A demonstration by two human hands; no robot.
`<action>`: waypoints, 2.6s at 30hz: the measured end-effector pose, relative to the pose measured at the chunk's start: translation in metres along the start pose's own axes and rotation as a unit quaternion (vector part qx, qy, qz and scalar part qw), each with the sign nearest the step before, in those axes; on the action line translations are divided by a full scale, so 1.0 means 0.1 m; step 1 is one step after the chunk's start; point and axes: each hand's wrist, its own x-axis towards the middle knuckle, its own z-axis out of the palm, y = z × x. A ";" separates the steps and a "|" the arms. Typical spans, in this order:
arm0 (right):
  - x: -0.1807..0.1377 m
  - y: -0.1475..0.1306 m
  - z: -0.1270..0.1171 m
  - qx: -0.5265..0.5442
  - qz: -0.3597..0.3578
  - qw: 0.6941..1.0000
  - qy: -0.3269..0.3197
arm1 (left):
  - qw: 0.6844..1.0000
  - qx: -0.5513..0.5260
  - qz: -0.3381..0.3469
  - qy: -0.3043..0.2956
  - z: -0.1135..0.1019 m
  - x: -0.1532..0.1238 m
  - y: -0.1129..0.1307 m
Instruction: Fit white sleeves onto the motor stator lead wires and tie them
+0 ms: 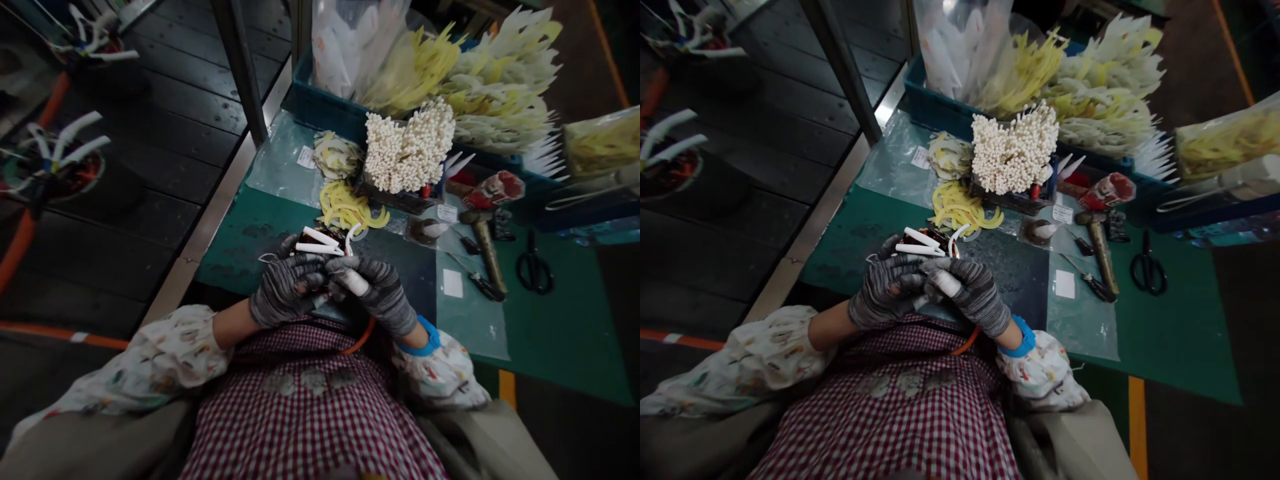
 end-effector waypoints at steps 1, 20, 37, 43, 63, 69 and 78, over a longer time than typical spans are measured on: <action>0.00 -0.02 -0.04 0.023 0.004 0.999 -0.046 | 1.000 0.002 -0.004 -0.017 0.00 -0.01 -0.01; -0.13 0.20 -0.09 -0.092 -0.089 0.989 -0.074 | 1.000 0.006 0.009 -0.009 0.00 0.01 -0.05; 0.18 0.09 0.21 -0.202 -0.079 0.975 -0.037 | 0.999 0.004 0.009 -0.052 -0.02 0.02 -0.06; 0.19 0.27 -0.04 -0.229 -0.131 0.941 0.213 | 0.994 0.055 0.035 -0.087 -0.08 -0.11 -0.17; 0.82 0.47 -0.37 -0.074 -0.036 0.985 -0.155 | 0.972 0.157 0.174 -0.033 -0.66 -0.06 -0.30; 0.06 0.44 -0.52 -0.090 0.031 0.995 -0.022 | 0.991 0.111 0.076 -0.015 -0.38 -0.18 -0.47; 0.59 0.44 -0.48 -0.369 -0.088 0.919 0.110 | 0.984 0.107 -0.062 0.125 0.20 -0.24 -0.23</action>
